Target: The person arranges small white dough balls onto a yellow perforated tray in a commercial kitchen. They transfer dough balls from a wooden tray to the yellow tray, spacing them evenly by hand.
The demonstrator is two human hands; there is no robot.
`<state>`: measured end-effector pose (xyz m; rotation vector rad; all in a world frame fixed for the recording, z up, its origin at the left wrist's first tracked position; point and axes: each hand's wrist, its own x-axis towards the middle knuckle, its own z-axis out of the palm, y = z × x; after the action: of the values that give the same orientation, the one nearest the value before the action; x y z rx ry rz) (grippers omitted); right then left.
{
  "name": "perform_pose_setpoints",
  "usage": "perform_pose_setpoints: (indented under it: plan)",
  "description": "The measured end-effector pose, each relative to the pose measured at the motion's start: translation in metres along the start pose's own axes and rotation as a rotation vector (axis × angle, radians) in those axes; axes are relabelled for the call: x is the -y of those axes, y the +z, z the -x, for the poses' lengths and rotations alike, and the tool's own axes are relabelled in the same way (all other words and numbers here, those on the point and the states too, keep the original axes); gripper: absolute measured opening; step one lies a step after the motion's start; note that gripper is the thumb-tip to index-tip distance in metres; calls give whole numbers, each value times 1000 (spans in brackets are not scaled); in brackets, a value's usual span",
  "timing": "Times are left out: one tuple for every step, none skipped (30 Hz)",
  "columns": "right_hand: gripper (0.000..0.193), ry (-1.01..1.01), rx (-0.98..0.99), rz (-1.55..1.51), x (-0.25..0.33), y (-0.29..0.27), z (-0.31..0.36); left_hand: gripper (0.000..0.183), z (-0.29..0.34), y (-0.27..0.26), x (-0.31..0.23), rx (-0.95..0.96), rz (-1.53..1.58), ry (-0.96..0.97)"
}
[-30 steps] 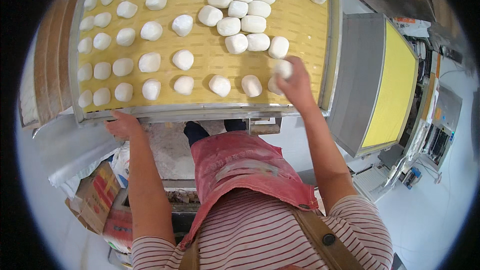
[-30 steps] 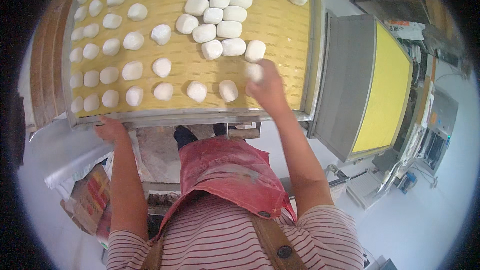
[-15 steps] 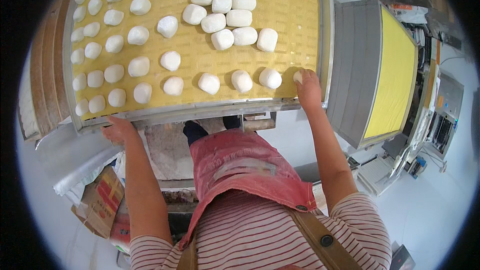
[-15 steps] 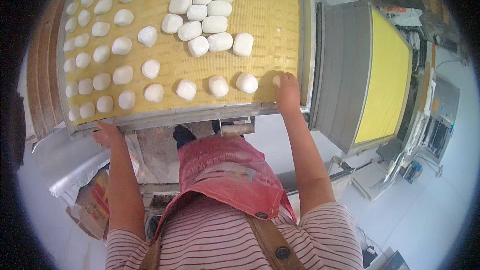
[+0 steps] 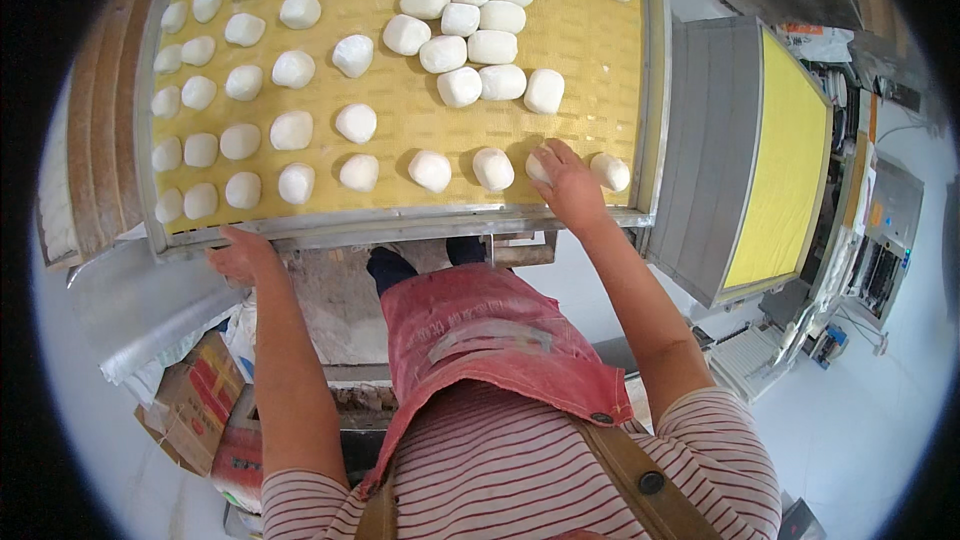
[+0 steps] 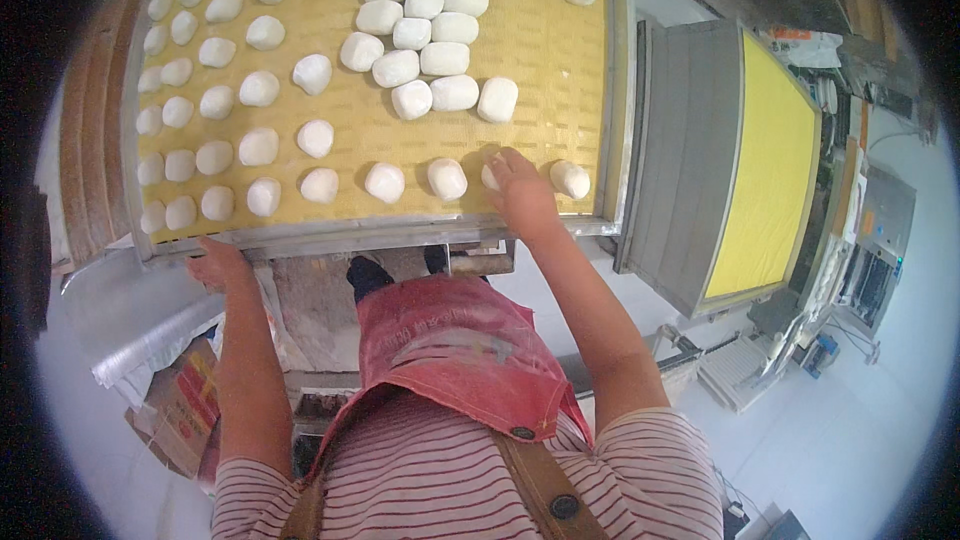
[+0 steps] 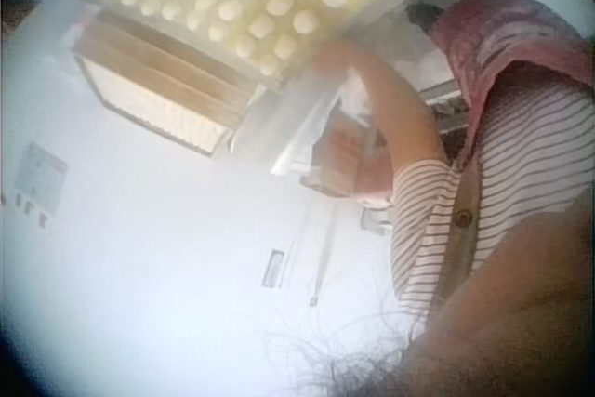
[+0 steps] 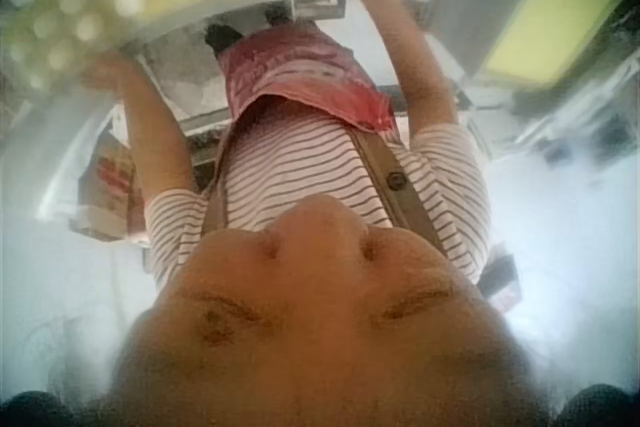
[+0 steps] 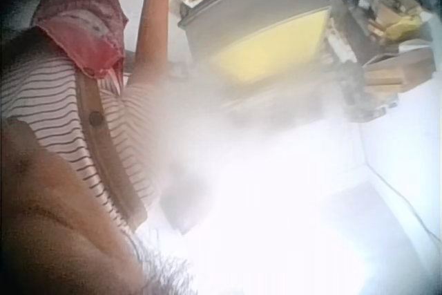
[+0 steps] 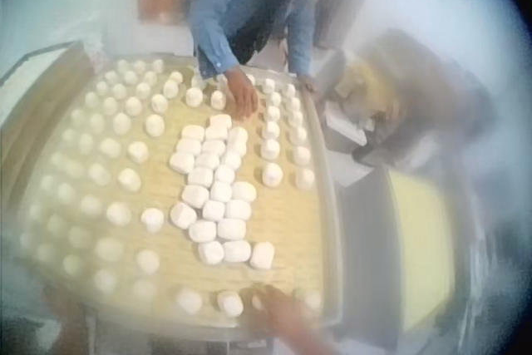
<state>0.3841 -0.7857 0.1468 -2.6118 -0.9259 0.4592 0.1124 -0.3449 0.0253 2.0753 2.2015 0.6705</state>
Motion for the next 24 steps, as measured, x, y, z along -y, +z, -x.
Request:
perform_pose_setpoints:
  plan:
    - [49,7,8,11,-6,8,1,70,1,-2,-5,21,8,-7]
    - [50,10,22,18,-9,13,1,70,2,-4,-6,26,-5,-13]
    - [50,38,26,29,-12,15,2,70,3,-7,-8,32,-18,-19]
    - [49,67,31,40,-16,15,4,70,4,-8,-9,39,-31,-25]
    - [49,96,34,52,-17,14,5,70,3,-7,-7,30,-26,-13]
    - [49,89,44,50,-17,13,5,69,3,-6,-6,23,-21,-1]
    - [49,81,54,48,-16,11,5,69,3,-5,-4,15,-17,12]
    - [49,72,61,46,-12,7,1,69,1,-2,-1,7,6,11]
    - [52,39,15,68,-7,1,-4,69,0,0,3,-1,28,10]
    - [54,6,-31,90,-2,-4,-10,69,-2,3,7,-10,49,8]
    - [57,-23,-78,115,4,-11,-18,69,0,3,4,-7,45,-2]
    - [61,-17,-117,157,7,-16,-29,69,2,2,0,-2,39,-8]
    - [65,-12,-155,199,7,-19,-45,69,3,1,-4,4,32,-15]
    - [70,-10,-192,237,7,-22,-60,69,2,3,1,-8,11,-6]
    - [72,79,-154,225,8,-23,-76,69,0,7,8,-21,-9,1]
    - [74,168,-116,211,9,-23,-92,69,-3,12,15,-34,-29,8]
    - [77,266,-80,203,7,-22,-102,70,-3,14,13,-26,-15,14]
    - [75,270,-39,204,4,-20,-109,70,-5,14,12,-21,-1,17]
    - [74,274,2,205,0,-16,-113,70,-5,14,9,-16,13,21]
    - [73,270,49,203,-2,-12,-115,70,-5,15,12,-37,14,34]
    - [73,277,34,144,-6,-12,-114,70,-4,15,14,-58,16,49]
    - [73,284,18,85,-14,-15,-110,70,-4,16,16,-78,19,64]
    - [73,294,3,28,-25,-18,-106,70,-3,15,15,-64,24,48]
    - [72,305,-70,2,-36,-21,-98,71,0,10,11,-51,27,29]
